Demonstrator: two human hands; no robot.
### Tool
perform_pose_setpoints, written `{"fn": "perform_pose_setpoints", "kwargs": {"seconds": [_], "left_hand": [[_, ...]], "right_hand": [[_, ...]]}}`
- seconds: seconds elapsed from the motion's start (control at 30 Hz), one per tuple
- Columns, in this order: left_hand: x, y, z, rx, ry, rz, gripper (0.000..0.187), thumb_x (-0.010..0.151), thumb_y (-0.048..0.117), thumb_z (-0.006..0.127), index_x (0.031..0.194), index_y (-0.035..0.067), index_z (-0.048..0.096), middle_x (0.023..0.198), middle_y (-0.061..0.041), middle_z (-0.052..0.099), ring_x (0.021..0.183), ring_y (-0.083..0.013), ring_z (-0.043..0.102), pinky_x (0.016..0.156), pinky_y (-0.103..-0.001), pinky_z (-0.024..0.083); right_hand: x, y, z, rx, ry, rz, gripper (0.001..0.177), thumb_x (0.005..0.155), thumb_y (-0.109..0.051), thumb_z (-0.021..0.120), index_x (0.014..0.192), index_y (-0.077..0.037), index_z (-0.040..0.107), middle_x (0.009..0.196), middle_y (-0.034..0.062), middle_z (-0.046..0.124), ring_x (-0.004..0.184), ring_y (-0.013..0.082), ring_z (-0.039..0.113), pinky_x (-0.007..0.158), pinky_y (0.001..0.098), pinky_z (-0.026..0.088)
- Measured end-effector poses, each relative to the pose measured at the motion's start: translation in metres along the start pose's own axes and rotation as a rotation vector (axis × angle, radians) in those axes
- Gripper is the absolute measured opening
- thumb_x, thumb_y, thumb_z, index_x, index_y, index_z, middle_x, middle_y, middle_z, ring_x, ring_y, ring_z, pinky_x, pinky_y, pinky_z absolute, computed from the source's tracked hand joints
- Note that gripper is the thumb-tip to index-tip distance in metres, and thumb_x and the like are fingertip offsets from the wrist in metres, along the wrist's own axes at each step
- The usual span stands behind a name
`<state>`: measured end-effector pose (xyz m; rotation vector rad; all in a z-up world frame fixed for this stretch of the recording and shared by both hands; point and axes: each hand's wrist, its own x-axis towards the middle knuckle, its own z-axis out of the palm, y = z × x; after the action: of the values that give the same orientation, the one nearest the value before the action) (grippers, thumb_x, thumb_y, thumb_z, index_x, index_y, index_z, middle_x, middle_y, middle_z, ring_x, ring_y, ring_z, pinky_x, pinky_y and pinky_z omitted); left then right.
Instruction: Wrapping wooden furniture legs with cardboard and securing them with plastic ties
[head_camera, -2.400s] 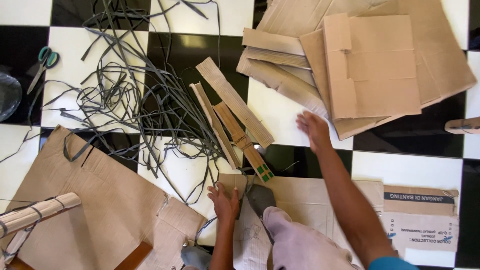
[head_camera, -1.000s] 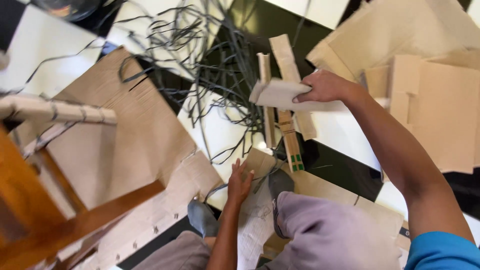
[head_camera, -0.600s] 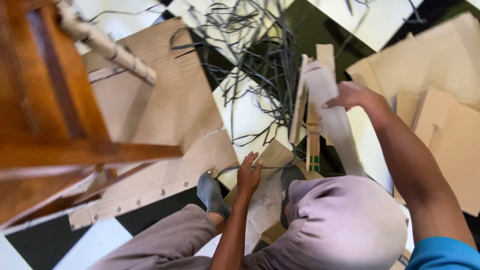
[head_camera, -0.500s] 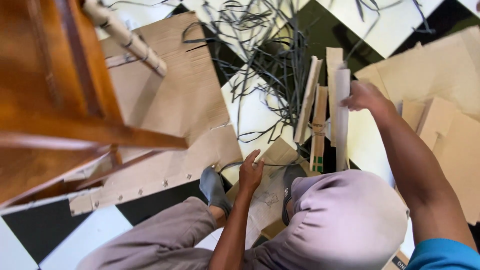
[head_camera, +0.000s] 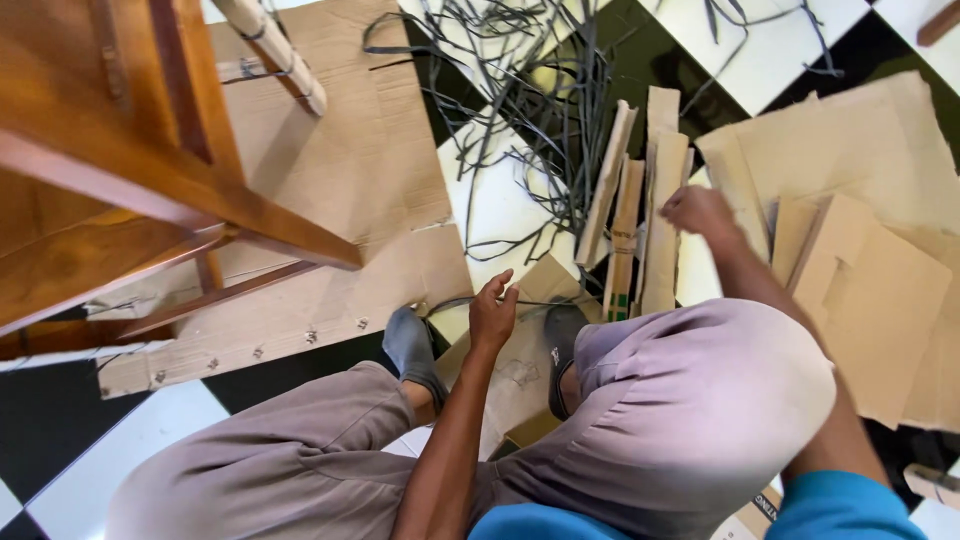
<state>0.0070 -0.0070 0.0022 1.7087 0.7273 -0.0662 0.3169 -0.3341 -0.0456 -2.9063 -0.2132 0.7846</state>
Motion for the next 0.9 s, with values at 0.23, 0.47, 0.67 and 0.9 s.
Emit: {"fn": "perform_pose_setpoints", "kwargs": {"seconds": [0.23, 0.47, 0.67, 0.9], "left_hand": [[0.001, -0.007, 0.022, 0.012, -0.098, -0.010, 0.038, 0.099, 0.029, 0.064, 0.135, 0.018, 0.068, 0.132, -0.013, 0.070, 0.123, -0.0366, 0.065, 0.105, -0.052, 0.050], [0.000, -0.014, 0.026, 0.044, -0.108, 0.005, 0.036, 0.099, 0.029, 0.065, 0.132, 0.016, 0.070, 0.127, -0.014, 0.072, 0.119, -0.0357, 0.067, 0.103, -0.050, 0.053], [-0.005, -0.002, 0.018, 0.008, -0.077, -0.003, 0.036, 0.098, 0.024, 0.064, 0.133, 0.014, 0.070, 0.127, -0.016, 0.071, 0.118, -0.0360, 0.067, 0.102, -0.049, 0.053], [-0.006, 0.005, 0.014, -0.014, -0.055, 0.038, 0.036, 0.100, 0.026, 0.063, 0.133, 0.014, 0.070, 0.127, -0.016, 0.072, 0.115, -0.0336, 0.070, 0.099, -0.048, 0.055]], "right_hand": [[-0.088, -0.029, 0.065, 0.155, 0.020, 0.189, 0.064, 0.085, -0.053, 0.079, 0.120, -0.006, 0.052, 0.122, 0.0302, 0.064, 0.117, 0.0519, 0.064, 0.099, 0.0653, 0.049], [-0.085, 0.010, 0.125, 0.088, 0.304, 0.101, 0.026, 0.091, -0.030, 0.063, 0.109, -0.014, 0.056, 0.100, 0.0194, 0.065, 0.091, 0.0497, 0.072, 0.077, 0.0625, 0.057], [-0.086, 0.013, 0.112, 0.111, 0.466, 0.215, 0.023, 0.082, -0.031, 0.068, 0.091, -0.009, 0.067, 0.107, 0.0129, 0.059, 0.091, 0.0451, 0.070, 0.074, 0.0577, 0.060], [-0.119, -0.032, 0.061, 0.683, 0.769, 0.123, 0.012, 0.096, -0.019, 0.066, 0.101, -0.008, 0.067, 0.082, 0.0083, 0.062, 0.077, 0.0256, 0.064, 0.069, 0.0394, 0.051]]}}
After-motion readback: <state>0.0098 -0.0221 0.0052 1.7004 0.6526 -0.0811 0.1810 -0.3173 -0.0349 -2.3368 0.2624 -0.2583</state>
